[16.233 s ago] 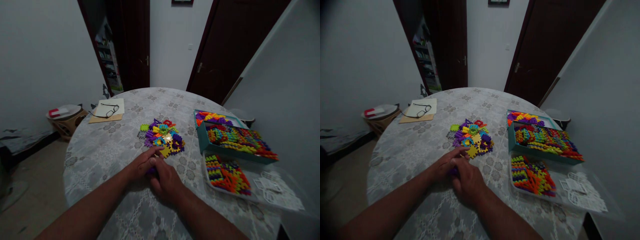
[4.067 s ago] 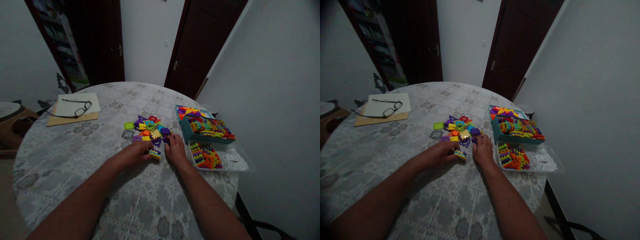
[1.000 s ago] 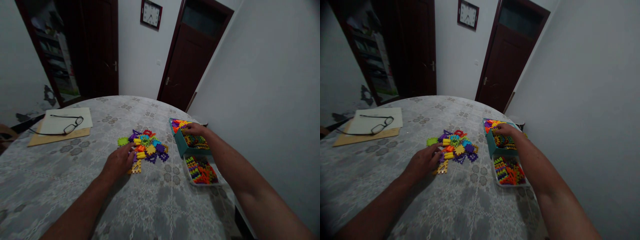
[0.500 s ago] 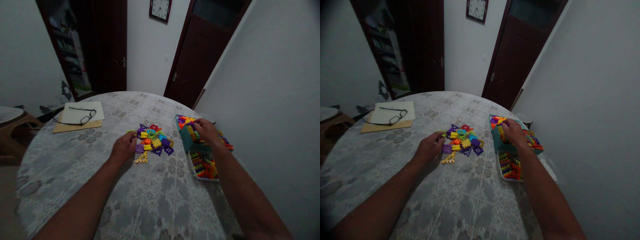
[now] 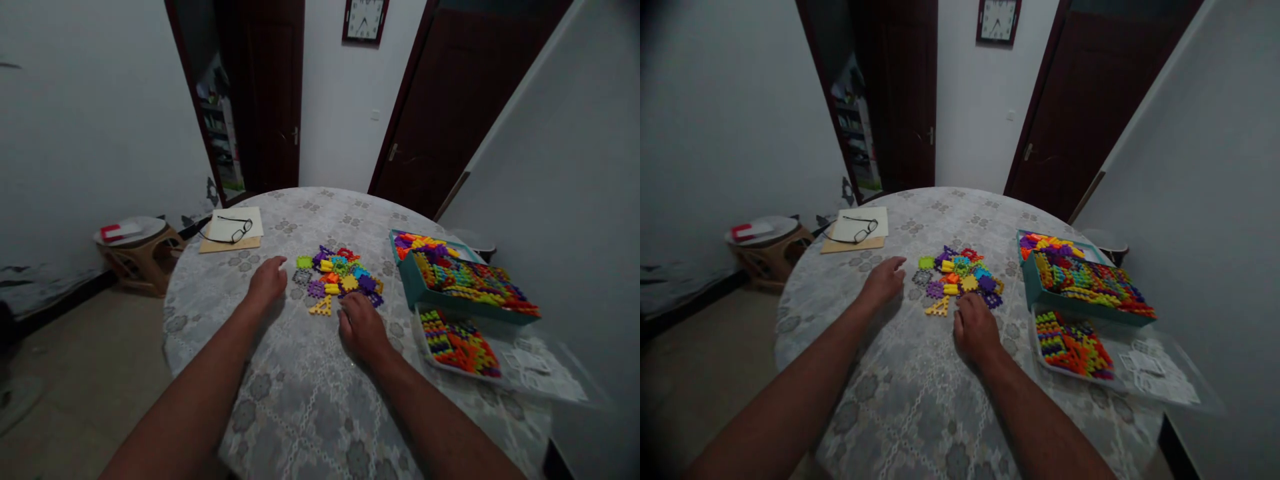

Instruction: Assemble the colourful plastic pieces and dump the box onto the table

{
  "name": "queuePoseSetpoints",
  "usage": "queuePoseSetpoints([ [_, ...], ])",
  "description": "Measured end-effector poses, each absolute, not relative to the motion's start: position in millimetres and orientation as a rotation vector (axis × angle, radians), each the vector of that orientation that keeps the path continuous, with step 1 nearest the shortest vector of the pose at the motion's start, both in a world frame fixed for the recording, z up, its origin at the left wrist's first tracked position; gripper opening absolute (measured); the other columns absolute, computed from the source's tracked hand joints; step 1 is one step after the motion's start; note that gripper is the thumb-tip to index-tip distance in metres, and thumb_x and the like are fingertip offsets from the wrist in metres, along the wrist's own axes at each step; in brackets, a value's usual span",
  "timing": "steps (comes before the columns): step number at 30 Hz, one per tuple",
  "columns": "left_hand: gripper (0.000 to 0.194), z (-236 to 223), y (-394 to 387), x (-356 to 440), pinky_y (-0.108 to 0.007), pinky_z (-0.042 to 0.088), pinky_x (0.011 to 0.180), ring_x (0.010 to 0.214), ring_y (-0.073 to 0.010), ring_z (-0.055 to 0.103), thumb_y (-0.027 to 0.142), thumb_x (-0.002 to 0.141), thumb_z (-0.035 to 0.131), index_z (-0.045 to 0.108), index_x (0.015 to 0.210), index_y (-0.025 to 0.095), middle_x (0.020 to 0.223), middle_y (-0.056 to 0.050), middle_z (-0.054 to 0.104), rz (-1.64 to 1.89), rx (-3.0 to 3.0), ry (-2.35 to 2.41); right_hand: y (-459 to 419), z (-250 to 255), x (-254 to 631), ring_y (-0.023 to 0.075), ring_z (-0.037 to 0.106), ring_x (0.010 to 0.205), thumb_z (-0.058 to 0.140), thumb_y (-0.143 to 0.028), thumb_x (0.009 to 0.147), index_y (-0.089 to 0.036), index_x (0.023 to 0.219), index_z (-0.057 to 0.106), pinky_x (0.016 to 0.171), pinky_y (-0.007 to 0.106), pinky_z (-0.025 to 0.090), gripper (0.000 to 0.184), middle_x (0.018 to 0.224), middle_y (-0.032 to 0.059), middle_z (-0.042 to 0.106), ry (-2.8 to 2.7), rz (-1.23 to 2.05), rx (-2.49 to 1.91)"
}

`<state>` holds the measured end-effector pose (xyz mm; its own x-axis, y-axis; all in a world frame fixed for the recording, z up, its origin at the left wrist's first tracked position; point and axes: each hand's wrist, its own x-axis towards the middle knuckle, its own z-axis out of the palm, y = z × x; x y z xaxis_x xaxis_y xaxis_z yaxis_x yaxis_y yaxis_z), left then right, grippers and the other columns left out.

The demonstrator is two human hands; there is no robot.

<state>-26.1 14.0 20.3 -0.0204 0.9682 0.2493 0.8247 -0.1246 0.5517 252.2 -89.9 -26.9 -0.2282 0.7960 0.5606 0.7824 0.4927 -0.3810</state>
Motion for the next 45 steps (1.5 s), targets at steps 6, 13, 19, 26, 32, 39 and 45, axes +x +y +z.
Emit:
queuePoseSetpoints([
  [6,0.047,14.0,10.3,5.0,-0.046,0.051,0.115,0.131,-0.0346,0.070,0.032,0.098,0.075,0.072,0.144,0.018,0.137,-0.020,0.076,0.666,2.146,1.852,-90.8,-30.9,252.4,0.0287,0.067,0.105,0.059,-0.010,0.097,-0.022,0.105,0.072,0.097,0.044,0.058,0.019,0.111,0.0123,0.072,-2.079,0.055,-1.260],
  [13,0.064,14.5,6.7,28.7,-0.047,0.053,0.109,0.129,-0.0395,0.066,0.051,0.088,0.087,0.074,0.145,0.024,0.139,-0.018,0.071,0.461,2.252,1.877,-83.6,-34.3,259.5,0.0278,0.066,0.102,0.058,-0.012,0.099,-0.021,0.101,0.071,0.093,0.041,0.056,0.016,0.104,0.0111,0.071,-2.040,0.045,-1.300],
  [19,0.042,3.2,-3.7,26.4,-0.045,0.049,0.115,0.128,-0.0334,0.066,0.039,0.096,0.078,0.078,0.134,0.021,0.136,-0.016,0.072,0.516,2.349,1.708,-81.0,-35.8,265.6,0.0273,0.068,0.102,0.059,-0.011,0.098,-0.021,0.102,0.071,0.094,0.039,0.056,0.016,0.105,0.0112,0.072,-1.999,0.083,-1.333],
  [26,0.034,-1.0,-9.9,28.4,-0.045,0.048,0.118,0.129,-0.0307,0.064,0.029,0.098,0.069,0.078,0.130,0.022,0.133,-0.013,0.073,0.600,2.384,1.592,-86.0,-27.4,264.8,0.0292,0.068,0.111,0.058,-0.012,0.099,-0.021,0.116,0.071,0.101,0.043,0.056,0.023,0.115,0.0129,0.073,-2.043,0.148,-1.300],
  [32,0.053,3.2,-10.6,30.1,-0.050,0.048,0.117,0.129,-0.0351,0.063,0.037,0.093,0.079,0.072,0.143,0.022,0.139,-0.015,0.072,0.547,2.393,1.524,-96.3,-15.0,256.4,0.0317,0.065,0.112,0.066,-0.027,0.102,-0.019,0.118,0.072,0.102,0.047,0.055,0.019,0.117,0.0143,0.071,-2.170,0.205,-1.309],
  [39,0.050,1.8,-4.6,27.5,-0.053,0.049,0.117,0.128,-0.0357,0.064,0.033,0.089,0.083,0.076,0.137,0.025,0.135,-0.014,0.073,0.547,2.341,1.487,-102.8,-4.7,247.9,0.0330,0.060,0.117,0.076,-0.041,0.100,-0.023,0.127,0.070,0.102,0.050,0.054,0.033,0.125,0.0141,0.067,-2.279,0.225,-1.423],
  [45,0.055,2.7,-5.1,25.9,-0.051,0.051,0.119,0.131,-0.0329,0.063,0.027,0.085,0.085,0.075,0.138,0.026,0.134,-0.012,0.069,0.646,2.270,1.412,-106.1,-0.3,251.4,0.0344,0.058,0.121,0.078,-0.044,0.098,-0.023,0.127,0.067,0.102,0.051,0.053,0.037,0.131,0.0149,0.066,-2.323,0.247,-1.401],
])
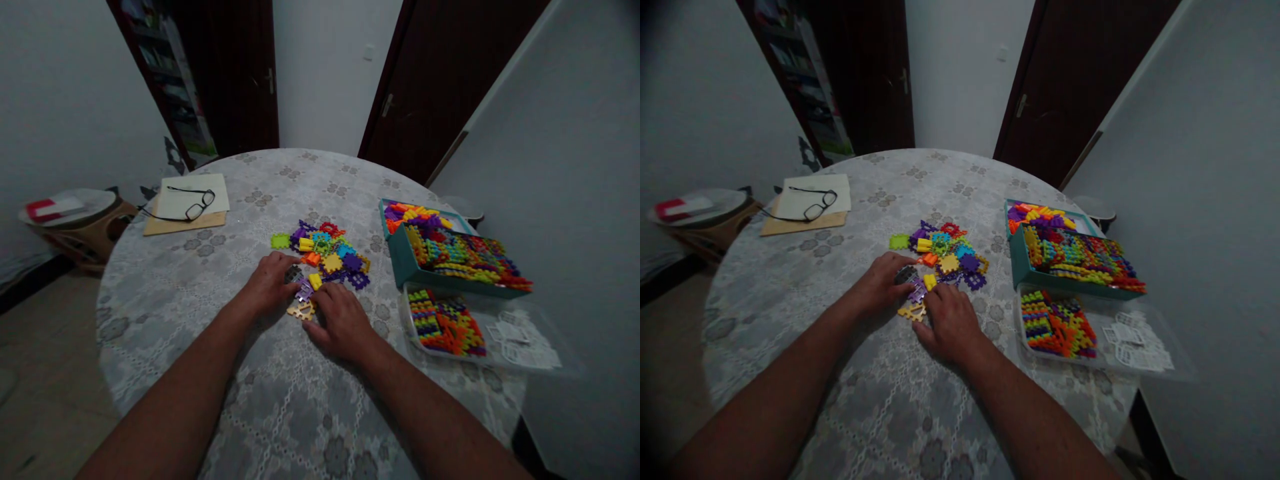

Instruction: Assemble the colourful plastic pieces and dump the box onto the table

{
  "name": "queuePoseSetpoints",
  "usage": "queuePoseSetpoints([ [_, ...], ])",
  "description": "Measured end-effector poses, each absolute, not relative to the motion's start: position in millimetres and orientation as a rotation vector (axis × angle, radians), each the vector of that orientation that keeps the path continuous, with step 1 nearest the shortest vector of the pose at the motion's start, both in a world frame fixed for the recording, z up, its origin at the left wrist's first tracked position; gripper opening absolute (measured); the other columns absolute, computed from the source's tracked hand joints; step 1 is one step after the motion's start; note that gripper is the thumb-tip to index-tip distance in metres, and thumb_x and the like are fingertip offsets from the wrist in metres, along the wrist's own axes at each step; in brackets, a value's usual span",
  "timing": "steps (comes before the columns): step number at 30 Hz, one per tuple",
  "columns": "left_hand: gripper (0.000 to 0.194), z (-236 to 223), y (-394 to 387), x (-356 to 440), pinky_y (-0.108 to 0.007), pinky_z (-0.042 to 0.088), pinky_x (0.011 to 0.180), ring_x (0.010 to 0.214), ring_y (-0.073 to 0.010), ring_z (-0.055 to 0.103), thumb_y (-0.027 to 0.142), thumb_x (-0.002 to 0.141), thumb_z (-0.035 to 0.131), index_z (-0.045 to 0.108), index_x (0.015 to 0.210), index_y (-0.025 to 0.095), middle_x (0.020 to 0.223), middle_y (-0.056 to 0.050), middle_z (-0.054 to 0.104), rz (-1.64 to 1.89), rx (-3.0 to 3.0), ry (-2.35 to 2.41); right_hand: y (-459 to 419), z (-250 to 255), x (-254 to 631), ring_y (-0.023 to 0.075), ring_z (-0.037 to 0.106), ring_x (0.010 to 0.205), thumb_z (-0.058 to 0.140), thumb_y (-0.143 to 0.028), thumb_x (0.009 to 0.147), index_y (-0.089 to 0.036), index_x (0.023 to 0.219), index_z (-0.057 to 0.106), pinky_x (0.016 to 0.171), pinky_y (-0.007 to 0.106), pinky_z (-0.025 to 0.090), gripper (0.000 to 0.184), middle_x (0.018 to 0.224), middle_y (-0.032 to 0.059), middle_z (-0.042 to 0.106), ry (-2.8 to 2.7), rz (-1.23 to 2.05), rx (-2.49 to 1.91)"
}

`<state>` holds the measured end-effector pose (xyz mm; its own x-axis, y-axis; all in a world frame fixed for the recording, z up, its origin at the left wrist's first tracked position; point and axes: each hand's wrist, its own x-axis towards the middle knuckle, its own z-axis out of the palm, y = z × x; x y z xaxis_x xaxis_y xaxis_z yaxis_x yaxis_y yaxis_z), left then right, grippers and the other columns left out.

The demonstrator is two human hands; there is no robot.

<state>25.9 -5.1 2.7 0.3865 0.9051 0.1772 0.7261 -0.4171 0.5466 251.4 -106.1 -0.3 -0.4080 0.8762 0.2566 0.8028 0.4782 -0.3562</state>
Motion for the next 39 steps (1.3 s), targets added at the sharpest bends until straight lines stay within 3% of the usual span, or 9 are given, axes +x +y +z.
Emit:
queuePoseSetpoints([
  [8,0.070,4.5,-12.5,34.0,-0.045,0.048,0.127,0.142,-0.0287,0.062,0.015,0.087,0.074,0.063,0.154,0.028,0.150,-0.012,0.066,0.761,2.194,1.242,-104.2,-2.4,252.9,0.0332,0.058,0.118,0.073,-0.042,0.099,-0.021,0.125,0.069,0.102,0.048,0.052,0.033,0.126,0.0140,0.067,-2.332,0.217,-1.380],
  [13,0.061,7.4,-15.4,39.2,-0.047,0.052,0.123,0.137,-0.0302,0.068,0.015,0.089,0.067,0.070,0.149,0.026,0.148,-0.011,0.072,0.728,2.155,1.261,-103.0,-3.3,254.1,0.0315,0.059,0.114,0.072,-0.042,0.100,-0.023,0.125,0.071,0.099,0.046,0.052,0.030,0.122,0.0128,0.067,-2.327,0.218,-1.372],
  [17,0.058,12.2,-15.4,38.7,-0.044,0.059,0.110,0.124,-0.0285,0.075,0.014,0.092,0.062,0.072,0.147,0.028,0.142,-0.007,0.078,0.674,2.088,1.297,-103.9,-1.9,254.3,0.0307,0.058,0.111,0.070,-0.042,0.102,-0.022,0.124,0.073,0.097,0.045,0.052,0.029,0.119,0.0124,0.066,-2.328,0.215,-1.385],
  [27,0.065,11.6,-11.0,30.5,-0.042,0.056,0.108,0.119,-0.0282,0.074,0.008,0.088,0.061,0.068,0.150,0.025,0.134,-0.011,0.080,0.602,1.993,1.198,-111.9,4.9,262.1,0.0300,0.057,0.109,0.071,-0.039,0.100,-0.018,0.114,0.075,0.097,0.044,0.046,0.026,0.115,0.0124,0.064,-2.377,0.247,-1.342],
  [32,0.065,1.4,-9.4,28.5,-0.048,0.049,0.118,0.134,-0.0327,0.067,0.008,0.085,0.068,0.069,0.148,0.026,0.148,-0.014,0.072,0.664,2.043,1.160,-113.0,5.6,266.0,0.0282,0.058,0.104,0.070,-0.043,0.104,-0.020,0.112,0.074,0.093,0.042,0.046,0.025,0.108,0.0097,0.066,-2.379,0.264,-1.265],
  [37,0.062,0.9,-13.3,28.0,-0.051,0.046,0.120,0.137,-0.0360,0.064,0.014,0.086,0.074,0.070,0.147,0.025,0.146,-0.016,0.071,0.627,2.155,1.101,-109.4,-0.5,266.1,0.0282,0.062,0.106,0.064,-0.030,0.107,-0.019,0.118,0.075,0.095,0.044,0.052,0.018,0.112,0.0115,0.068,-2.279,0.253,-1.334],
  [39,0.061,2.4,-15.0,27.9,-0.051,0.046,0.119,0.134,-0.0358,0.065,0.015,0.086,0.074,0.070,0.146,0.025,0.142,-0.016,0.072,0.617,2.165,1.090,-107.6,-3.2,266.9,0.0293,0.063,0.112,0.065,-0.024,0.105,-0.020,0.128,0.074,0.100,0.045,0.055,0.025,0.121,0.0132,0.067,-2.233,0.222,-1.374],
])
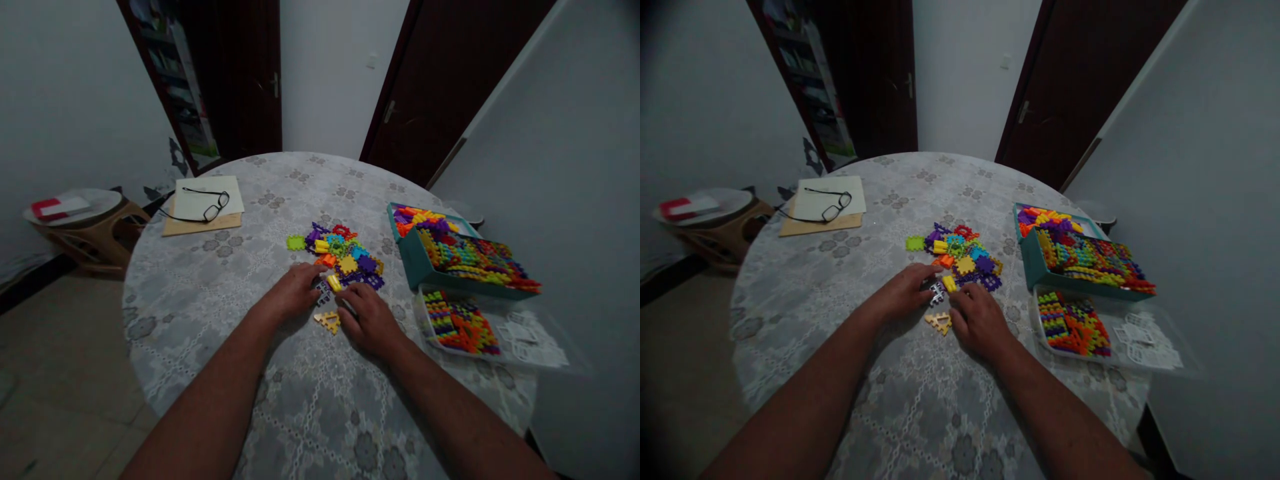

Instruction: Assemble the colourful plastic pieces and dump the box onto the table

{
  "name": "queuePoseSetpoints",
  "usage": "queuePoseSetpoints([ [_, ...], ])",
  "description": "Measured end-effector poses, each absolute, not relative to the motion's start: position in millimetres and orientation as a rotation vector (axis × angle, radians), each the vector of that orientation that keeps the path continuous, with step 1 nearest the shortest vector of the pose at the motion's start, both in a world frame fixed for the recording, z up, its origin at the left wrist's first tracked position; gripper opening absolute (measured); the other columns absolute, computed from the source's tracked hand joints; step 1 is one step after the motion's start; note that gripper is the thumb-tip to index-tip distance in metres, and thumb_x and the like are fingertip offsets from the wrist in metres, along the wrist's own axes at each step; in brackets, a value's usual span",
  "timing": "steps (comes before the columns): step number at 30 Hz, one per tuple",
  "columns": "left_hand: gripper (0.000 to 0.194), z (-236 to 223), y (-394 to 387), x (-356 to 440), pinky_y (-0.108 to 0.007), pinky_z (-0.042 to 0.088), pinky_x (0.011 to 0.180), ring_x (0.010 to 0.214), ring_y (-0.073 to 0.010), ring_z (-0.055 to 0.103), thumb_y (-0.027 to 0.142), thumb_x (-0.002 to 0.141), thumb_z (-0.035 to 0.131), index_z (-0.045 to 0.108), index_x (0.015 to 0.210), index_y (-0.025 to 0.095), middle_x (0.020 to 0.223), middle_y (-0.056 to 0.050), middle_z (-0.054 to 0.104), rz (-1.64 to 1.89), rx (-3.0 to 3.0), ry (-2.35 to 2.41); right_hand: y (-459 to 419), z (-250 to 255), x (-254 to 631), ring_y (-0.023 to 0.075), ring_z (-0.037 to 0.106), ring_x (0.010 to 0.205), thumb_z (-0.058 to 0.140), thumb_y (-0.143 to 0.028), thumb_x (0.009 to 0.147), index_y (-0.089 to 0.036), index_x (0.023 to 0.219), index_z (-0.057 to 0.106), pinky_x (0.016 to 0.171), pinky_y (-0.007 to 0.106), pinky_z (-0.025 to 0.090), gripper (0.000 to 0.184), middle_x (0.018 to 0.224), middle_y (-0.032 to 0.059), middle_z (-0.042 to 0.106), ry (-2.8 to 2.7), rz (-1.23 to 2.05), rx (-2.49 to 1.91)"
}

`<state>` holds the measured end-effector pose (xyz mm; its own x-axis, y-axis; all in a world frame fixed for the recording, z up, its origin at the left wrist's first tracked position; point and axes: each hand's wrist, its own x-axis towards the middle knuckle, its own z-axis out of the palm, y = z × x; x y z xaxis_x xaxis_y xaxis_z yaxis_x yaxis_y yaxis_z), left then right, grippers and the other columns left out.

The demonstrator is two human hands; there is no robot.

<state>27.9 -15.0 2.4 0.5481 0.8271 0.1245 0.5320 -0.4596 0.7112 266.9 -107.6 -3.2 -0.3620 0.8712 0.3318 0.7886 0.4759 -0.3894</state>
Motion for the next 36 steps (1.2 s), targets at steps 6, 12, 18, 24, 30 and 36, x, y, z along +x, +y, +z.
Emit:
queuePoseSetpoints([
  [6,0.057,5.6,-18.9,27.3,-0.050,0.048,0.114,0.128,-0.0347,0.065,0.017,0.088,0.074,0.070,0.145,0.025,0.132,-0.014,0.073,0.562,2.164,1.084,-106.0,-7.0,268.7,0.0330,0.062,0.129,0.065,-0.021,0.104,-0.022,0.147,0.068,0.111,0.052,0.056,0.042,0.146,0.0170,0.062,-2.222,0.134,-1.383],
  [12,0.050,8.4,-18.8,27.2,-0.049,0.047,0.116,0.128,-0.0344,0.064,0.019,0.091,0.073,0.071,0.140,0.023,0.134,-0.015,0.072,0.481,2.254,1.085,-106.0,-7.7,266.2,0.0326,0.063,0.123,0.063,-0.019,0.104,-0.021,0.140,0.069,0.106,0.052,0.057,0.036,0.138,0.0153,0.069,-2.246,0.103,-1.382],
  [18,0.057,11.8,-18.4,27.8,-0.048,0.047,0.117,0.130,-0.0349,0.064,0.022,0.088,0.076,0.069,0.144,0.022,0.139,-0.016,0.071,0.432,2.276,1.108,-104.6,-8.0,261.1,0.0329,0.061,0.119,0.061,-0.020,0.106,-0.019,0.135,0.070,0.106,0.051,0.054,0.030,0.132,0.0154,0.070,-2.244,0.061,-1.432],
  [24,0.047,17.9,-19.5,29.0,-0.043,0.051,0.105,0.115,-0.0303,0.068,0.023,0.089,0.073,0.072,0.136,0.025,0.125,-0.012,0.075,0.361,2.232,1.125,-100.4,-10.3,259.9,0.0313,0.061,0.117,0.063,-0.021,0.105,-0.021,0.130,0.071,0.104,0.048,0.053,0.026,0.128,0.0136,0.071,-2.227,0.079,-1.477],
  [30,0.059,18.9,-19.4,27.1,-0.038,0.052,0.097,0.105,-0.0263,0.069,0.024,0.086,0.075,0.066,0.145,0.026,0.121,-0.009,0.075,0.360,2.172,1.148,-99.3,-11.7,258.0,0.0308,0.060,0.118,0.065,-0.021,0.103,-0.021,0.129,0.071,0.104,0.046,0.051,0.027,0.125,0.0133,0.069,-2.182,0.089,-1.473],
  [36,0.042,19.2,-18.2,27.1,-0.035,0.049,0.084,0.093,-0.0241,0.067,0.028,0.084,0.076,0.071,0.125,0.023,0.105,-0.006,0.075,0.391,2.132,1.135,-103.5,-10.7,252.2,0.0298,0.058,0.106,0.066,-0.029,0.105,-0.021,0.101,0.074,0.095,0.045,0.049,0.012,0.108,0.0120,0.067,-2.196,0.105,-1.488],
])
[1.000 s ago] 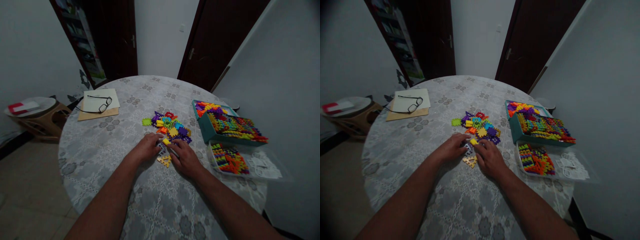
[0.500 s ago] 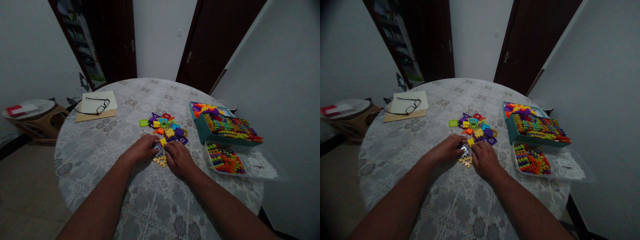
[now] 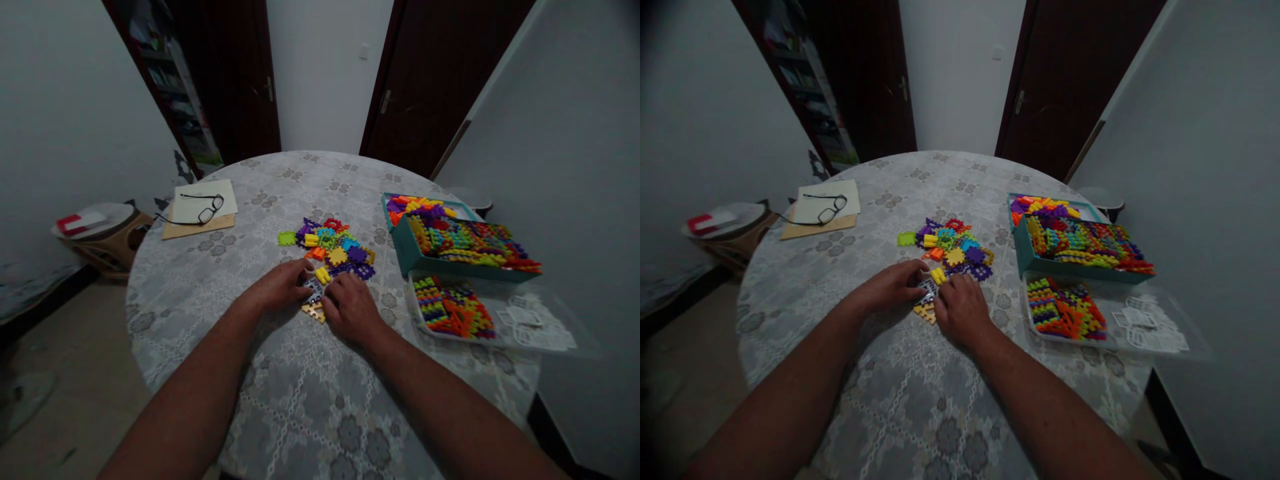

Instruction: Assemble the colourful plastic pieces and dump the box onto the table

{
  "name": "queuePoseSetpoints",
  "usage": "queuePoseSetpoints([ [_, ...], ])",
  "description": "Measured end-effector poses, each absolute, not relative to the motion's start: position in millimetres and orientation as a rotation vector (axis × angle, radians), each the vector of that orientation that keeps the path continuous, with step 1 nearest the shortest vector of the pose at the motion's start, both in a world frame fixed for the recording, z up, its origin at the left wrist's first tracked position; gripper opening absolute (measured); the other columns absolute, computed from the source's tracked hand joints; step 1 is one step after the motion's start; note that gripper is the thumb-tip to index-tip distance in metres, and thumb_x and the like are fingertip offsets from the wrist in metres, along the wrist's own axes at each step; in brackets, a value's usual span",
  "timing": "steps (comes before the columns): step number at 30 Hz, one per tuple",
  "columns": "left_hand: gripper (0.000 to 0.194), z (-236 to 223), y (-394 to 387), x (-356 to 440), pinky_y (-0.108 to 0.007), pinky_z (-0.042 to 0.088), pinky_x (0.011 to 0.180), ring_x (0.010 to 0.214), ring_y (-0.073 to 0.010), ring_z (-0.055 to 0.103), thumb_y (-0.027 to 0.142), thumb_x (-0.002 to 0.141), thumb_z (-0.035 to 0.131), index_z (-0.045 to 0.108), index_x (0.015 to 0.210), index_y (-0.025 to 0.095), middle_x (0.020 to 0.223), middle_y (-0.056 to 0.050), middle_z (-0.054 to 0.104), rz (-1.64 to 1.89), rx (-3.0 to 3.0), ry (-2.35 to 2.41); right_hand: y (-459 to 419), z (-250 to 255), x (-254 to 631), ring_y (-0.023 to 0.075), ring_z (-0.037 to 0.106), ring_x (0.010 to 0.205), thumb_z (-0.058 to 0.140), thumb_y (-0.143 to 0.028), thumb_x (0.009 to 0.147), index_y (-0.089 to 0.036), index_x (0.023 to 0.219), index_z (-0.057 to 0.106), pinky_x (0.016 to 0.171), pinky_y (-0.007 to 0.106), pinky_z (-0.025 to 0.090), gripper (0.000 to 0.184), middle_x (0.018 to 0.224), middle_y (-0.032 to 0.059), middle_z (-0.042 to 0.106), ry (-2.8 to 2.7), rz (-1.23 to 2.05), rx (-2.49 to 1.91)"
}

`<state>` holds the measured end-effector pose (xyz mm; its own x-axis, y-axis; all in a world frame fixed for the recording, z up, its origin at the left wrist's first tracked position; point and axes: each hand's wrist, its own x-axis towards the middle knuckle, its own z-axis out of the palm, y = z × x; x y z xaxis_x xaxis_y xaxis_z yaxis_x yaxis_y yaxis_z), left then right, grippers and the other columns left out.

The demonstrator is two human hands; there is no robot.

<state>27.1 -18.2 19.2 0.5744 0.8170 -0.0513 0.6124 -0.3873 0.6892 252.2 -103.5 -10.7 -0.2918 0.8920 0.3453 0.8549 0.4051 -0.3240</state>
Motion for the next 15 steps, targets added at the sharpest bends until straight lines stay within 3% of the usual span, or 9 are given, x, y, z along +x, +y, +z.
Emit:
queuePoseSetpoints([
  [5,0.027,23.4,-18.1,28.7,-0.034,0.047,0.081,0.088,-0.0234,0.064,0.029,0.083,0.075,0.075,0.109,0.023,0.098,-0.005,0.073,0.403,2.167,1.157,-107.4,-7.6,243.2,0.0296,0.057,0.107,0.071,-0.040,0.105,-0.021,0.102,0.074,0.092,0.045,0.045,0.020,0.110,0.0115,0.068,-2.209,0.122,-1.503],
  [15,0.027,26.2,-16.7,26.6,-0.034,0.048,0.080,0.088,-0.0245,0.067,0.031,0.084,0.070,0.078,0.107,0.019,0.098,-0.007,0.076,0.341,2.156,1.178,-101.6,-16.0,233.0,0.0298,0.057,0.114,0.077,-0.040,0.103,-0.019,0.107,0.073,0.096,0.044,0.044,0.021,0.114,0.0109,0.070,-2.130,0.134,-1.571],
])
